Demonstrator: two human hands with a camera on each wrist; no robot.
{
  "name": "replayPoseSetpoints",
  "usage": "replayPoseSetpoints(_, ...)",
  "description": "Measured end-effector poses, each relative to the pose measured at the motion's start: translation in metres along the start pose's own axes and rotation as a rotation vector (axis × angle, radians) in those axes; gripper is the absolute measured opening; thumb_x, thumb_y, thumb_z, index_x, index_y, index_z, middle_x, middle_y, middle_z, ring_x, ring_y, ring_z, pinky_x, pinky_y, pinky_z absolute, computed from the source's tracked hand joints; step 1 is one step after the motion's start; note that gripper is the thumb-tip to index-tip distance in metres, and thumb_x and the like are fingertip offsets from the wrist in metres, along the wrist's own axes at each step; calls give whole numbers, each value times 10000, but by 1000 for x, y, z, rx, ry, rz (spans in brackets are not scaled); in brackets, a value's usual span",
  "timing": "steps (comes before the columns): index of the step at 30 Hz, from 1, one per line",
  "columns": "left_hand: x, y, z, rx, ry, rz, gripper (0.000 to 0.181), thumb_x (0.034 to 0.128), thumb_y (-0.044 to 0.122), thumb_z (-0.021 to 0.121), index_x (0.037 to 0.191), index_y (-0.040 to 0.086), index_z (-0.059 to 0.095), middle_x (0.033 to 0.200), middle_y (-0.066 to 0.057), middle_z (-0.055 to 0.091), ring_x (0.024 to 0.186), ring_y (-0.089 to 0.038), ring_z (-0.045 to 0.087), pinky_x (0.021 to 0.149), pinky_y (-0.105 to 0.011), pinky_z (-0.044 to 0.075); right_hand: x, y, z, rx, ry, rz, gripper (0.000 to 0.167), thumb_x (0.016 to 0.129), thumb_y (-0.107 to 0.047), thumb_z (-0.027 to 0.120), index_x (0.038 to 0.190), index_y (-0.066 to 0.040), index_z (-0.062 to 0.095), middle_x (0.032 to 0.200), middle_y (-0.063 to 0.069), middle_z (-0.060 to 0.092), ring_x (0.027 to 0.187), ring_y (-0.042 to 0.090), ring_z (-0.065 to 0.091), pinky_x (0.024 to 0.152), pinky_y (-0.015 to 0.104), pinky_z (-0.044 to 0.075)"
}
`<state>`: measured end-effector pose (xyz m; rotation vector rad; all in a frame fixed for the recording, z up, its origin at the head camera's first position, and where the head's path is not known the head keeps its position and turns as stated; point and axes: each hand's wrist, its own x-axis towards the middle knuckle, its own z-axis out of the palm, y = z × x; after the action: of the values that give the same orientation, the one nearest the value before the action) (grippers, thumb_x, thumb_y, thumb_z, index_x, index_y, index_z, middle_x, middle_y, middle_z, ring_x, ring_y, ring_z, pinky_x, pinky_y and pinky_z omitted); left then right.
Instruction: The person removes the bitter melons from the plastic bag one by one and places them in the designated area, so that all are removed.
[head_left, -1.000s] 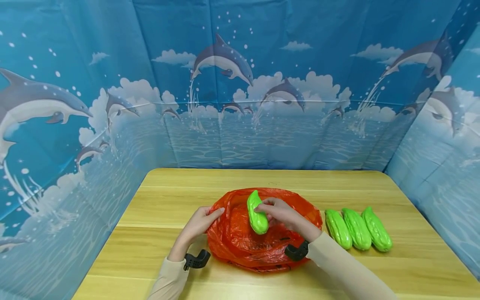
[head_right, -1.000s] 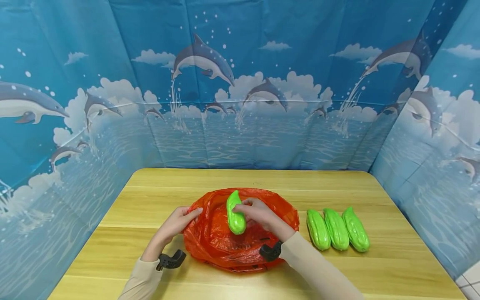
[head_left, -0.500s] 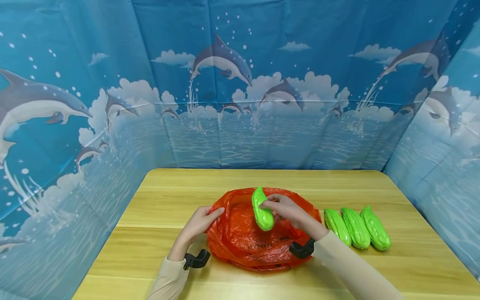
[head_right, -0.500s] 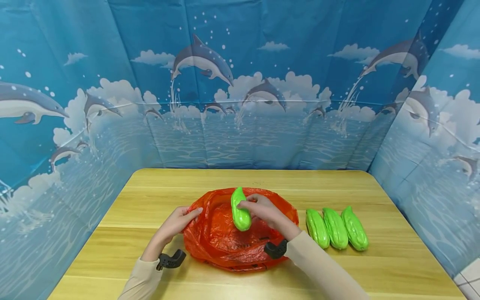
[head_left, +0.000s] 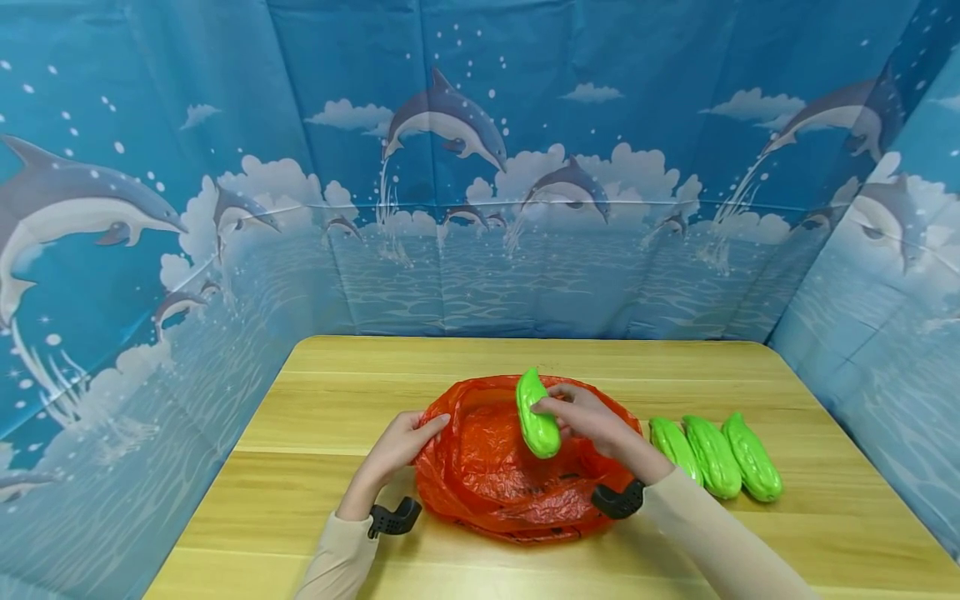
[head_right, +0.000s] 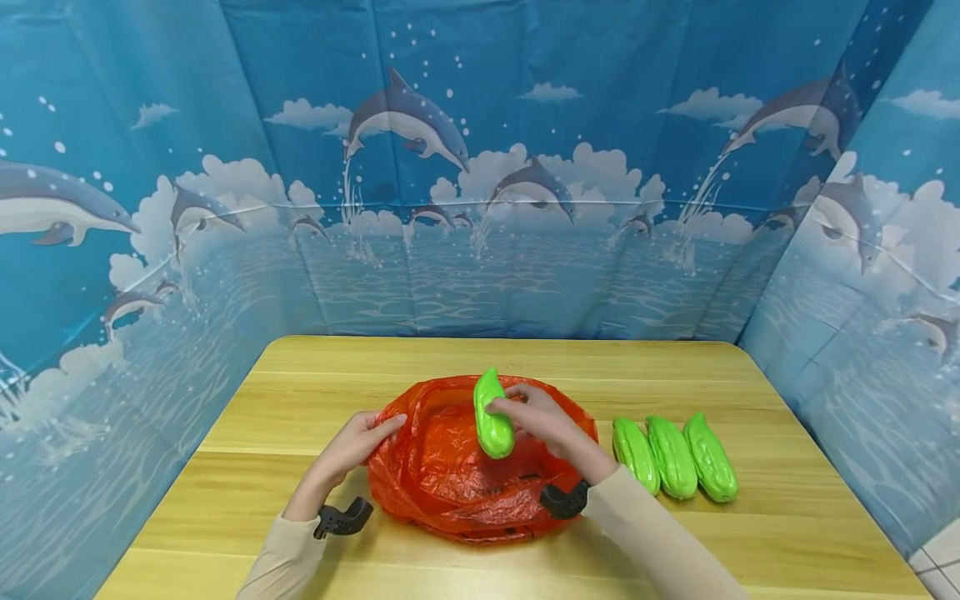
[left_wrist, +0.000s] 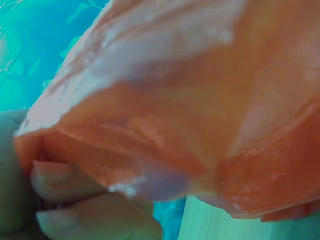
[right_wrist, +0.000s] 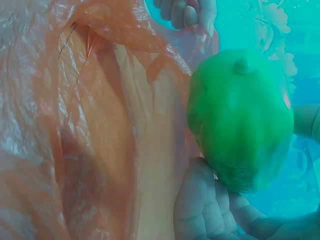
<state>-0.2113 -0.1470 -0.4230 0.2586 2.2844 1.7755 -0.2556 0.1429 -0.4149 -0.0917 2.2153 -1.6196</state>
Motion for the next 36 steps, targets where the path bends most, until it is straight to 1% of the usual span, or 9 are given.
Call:
replayPoseSetpoints(2, 0, 0, 0, 1, 0, 1, 348, 996, 223, 518, 752, -24, 523, 571, -9, 475, 493, -103, 496, 490, -235, 428, -1, 0, -2, 6, -4, -12, 607, 854, -304, 681, 1303, 16, 426, 716, 40, 536, 609, 181, 462, 562, 301, 425)
replayPoseSetpoints(6, 0, 0, 0, 1, -3, 2, 350, 996, 221, 517, 759, -36, 525, 576, -16, 477, 495, -105, 496, 491, -235, 430, -2, 1, -5, 18, -9, -38, 612, 866, -307, 673, 1309, 24, 408, 773, 52, 577, 625, 188, 493, 587, 327, 444)
replayPoseSetpoints(9, 0, 0, 0, 2, -5, 2, 353, 996, 220, 517, 755, -37, 524, 574, -16, 476, 495, -105, 497, 492, -235, 431, -3, 1, -8, 17, -1, -41, 644, 870, -317, 668, 1335, 25, 382, 841, 70, 621, 662, 193, 553, 637, 367, 477)
replayPoseSetpoints(13, 0, 0, 0, 5, -6, 3, 354, 997, 217, 516, 749, -35, 522, 571, -12, 476, 494, -105, 497, 493, -236, 432, -4, 1, -11, 16, 19, -44, 662, 876, -310, 661, 1357, 33, 363, 938, 105, 636, 732, 205, 605, 704, 393, 500)
replayPoseSetpoints(19, 1, 0, 0, -5, -13, 3, 349, 996, 217, 517, 765, -45, 527, 591, -36, 506, 511, -111, 526, 504, -242, 452, -6, -1, -16, 14, 46, -59, 671, 885, -291, 645, 1368, 63, 344, 1064, 155, 587, 796, 213, 598, 713, 367, 504)
replayPoseSetpoints(26, 2, -1, 0, -23, -19, 2, 345, 994, 214, 521, 811, -77, 546, 660, -155, 570, 547, -142, 570, 522, -254, 480, -10, -2, -22, 31, 61, -72, 678, 898, -290, 635, 1386, 62, 323, 1180, 205, 507, 828, 218, 607, 723, 374, 514)
replayPoseSetpoints(28, 2, -1, -1, -22, -19, 3, 343, 995, 214, 520, 805, -71, 542, 650, -139, 560, 543, -138, 564, 518, -254, 477, -11, -2, -23, 25, 64, -77, 694, 901, -303, 633, 1395, 63, 311, 1196, 209, 494, 834, 225, 603, 712, 363, 514)
replayPoseSetpoints(32, 1, -2, -1, -12, -15, 6, 345, 995, 211, 520, 785, -63, 528, 615, -62, 520, 525, -122, 539, 508, -249, 464, -13, -1, -26, 30, 72, -80, 712, 901, -320, 636, 1404, 62, 307, 1202, 215, 492, 837, 227, 606, 701, 350, 517)
replayPoseSetpoints(36, 2, -2, -1, -21, -15, 2, 348, 993, 211, 525, 799, -77, 532, 634, -91, 541, 539, -130, 551, 516, -254, 474, -15, -3, -30, 19, 77, -84, 723, 909, -332, 622, 1418, 59, 291, 1229, 227, 475, 869, 226, 601, 731, 361, 508)
